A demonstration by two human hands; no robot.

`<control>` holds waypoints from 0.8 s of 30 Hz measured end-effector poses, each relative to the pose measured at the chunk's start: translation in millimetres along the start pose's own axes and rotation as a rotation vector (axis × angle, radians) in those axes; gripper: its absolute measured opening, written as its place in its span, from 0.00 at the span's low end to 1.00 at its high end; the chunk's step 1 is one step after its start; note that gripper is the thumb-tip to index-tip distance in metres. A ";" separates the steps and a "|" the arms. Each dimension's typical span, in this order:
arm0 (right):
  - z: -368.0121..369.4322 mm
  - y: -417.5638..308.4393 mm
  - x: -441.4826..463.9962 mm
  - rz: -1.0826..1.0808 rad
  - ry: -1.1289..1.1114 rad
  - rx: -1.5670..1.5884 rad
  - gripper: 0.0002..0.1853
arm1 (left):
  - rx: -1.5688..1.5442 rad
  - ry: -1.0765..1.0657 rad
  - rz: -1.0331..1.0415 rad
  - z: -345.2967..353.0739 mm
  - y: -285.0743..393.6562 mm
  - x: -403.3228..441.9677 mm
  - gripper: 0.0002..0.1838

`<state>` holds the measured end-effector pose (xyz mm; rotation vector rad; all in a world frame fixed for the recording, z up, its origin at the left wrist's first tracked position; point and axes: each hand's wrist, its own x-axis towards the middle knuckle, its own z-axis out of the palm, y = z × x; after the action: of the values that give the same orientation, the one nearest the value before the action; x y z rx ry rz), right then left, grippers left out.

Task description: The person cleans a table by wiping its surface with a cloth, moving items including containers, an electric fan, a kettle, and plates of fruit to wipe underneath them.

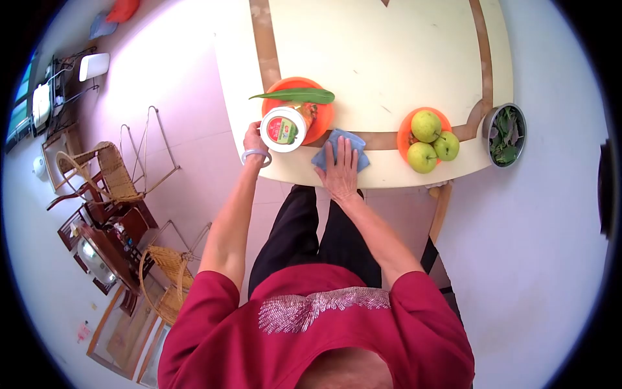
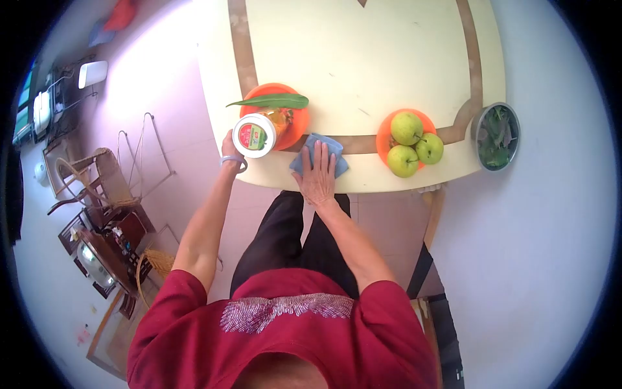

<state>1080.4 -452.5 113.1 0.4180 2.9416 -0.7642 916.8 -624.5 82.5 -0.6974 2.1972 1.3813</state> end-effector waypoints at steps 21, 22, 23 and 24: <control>17.7 69.3 3.8 0.039 0.143 -0.126 0.33 | -0.461 -0.188 -0.460 5.5 -28.1 6.8 0.13; 16.7 66.5 -22.6 0.032 0.117 -0.108 0.33 | -0.418 -0.206 -0.446 10.0 -26.2 5.6 0.13; 12.7 66.3 -45.4 0.024 0.091 -0.089 0.33 | -0.375 -0.223 -0.431 12.2 -22.3 2.9 0.13; 11.6 69.8 -63.8 0.035 0.070 -0.050 0.32 | -0.380 -0.233 -0.433 18.2 -15.3 -3.7 0.13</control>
<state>1161.3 -415.1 79.2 0.5014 3.0024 -0.6838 931.2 -612.9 67.0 -1.0157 1.5049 1.5601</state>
